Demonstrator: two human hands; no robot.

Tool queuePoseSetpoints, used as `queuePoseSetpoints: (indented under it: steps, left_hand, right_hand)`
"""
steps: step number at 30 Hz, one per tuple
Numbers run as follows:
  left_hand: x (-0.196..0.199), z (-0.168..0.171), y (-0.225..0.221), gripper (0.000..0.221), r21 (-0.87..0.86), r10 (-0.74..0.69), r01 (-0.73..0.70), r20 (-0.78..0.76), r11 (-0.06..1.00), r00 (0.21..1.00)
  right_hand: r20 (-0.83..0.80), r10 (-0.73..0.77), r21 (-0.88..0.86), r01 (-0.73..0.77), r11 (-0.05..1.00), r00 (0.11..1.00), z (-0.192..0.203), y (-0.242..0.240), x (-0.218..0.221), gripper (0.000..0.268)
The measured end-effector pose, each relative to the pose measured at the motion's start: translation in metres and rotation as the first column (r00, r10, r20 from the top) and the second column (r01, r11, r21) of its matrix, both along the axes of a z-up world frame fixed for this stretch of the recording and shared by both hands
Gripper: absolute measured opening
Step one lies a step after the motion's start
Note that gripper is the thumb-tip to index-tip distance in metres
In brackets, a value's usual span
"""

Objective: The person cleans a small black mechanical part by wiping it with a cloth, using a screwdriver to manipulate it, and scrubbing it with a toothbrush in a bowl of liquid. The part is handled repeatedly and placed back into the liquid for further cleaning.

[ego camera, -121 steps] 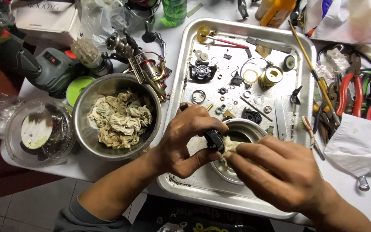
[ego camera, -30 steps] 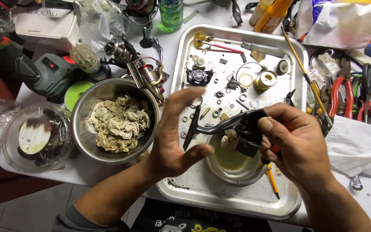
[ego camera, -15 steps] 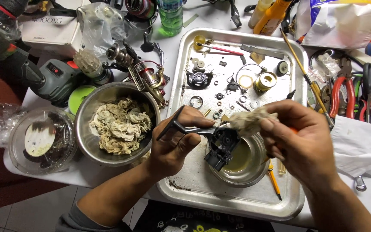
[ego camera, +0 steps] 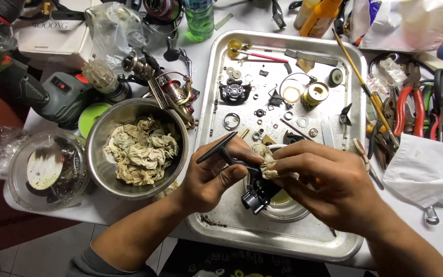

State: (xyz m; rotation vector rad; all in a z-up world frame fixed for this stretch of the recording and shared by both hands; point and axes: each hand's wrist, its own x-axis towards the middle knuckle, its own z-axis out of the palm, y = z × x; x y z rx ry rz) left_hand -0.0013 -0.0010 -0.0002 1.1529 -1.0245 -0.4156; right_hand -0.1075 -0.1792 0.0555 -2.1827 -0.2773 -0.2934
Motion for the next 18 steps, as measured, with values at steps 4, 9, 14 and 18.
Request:
queuePoseSetpoints:
  steps: [4,9,14,18]
  left_hand:
    - [0.001,-0.003,0.000,0.027,-0.018,-0.009,0.008,-0.060,1.000,0.998]
    - [0.003,-0.001,0.000,0.029,-0.063,-0.036,0.031,-0.082,0.998,0.996]
    - [0.001,-0.002,-0.001,0.031,-0.010,-0.033,0.032,-0.052,0.999,0.998]
    - [0.001,-0.004,-0.002,0.027,-0.017,-0.020,0.019,-0.068,1.000,0.997]
  right_hand:
    - [-0.019,-0.037,0.002,0.037,0.999,0.999,0.009,-0.010,-0.002,0.012]
    - [0.057,-0.117,0.149,0.108,0.983,0.991,0.008,-0.013,-0.013,0.021]
    - [0.166,-0.044,-0.130,0.066,0.989,0.985,0.014,0.008,-0.009,0.011]
    - [0.222,0.054,-0.474,0.060,0.879,0.974,0.008,0.011,-0.010,0.018]
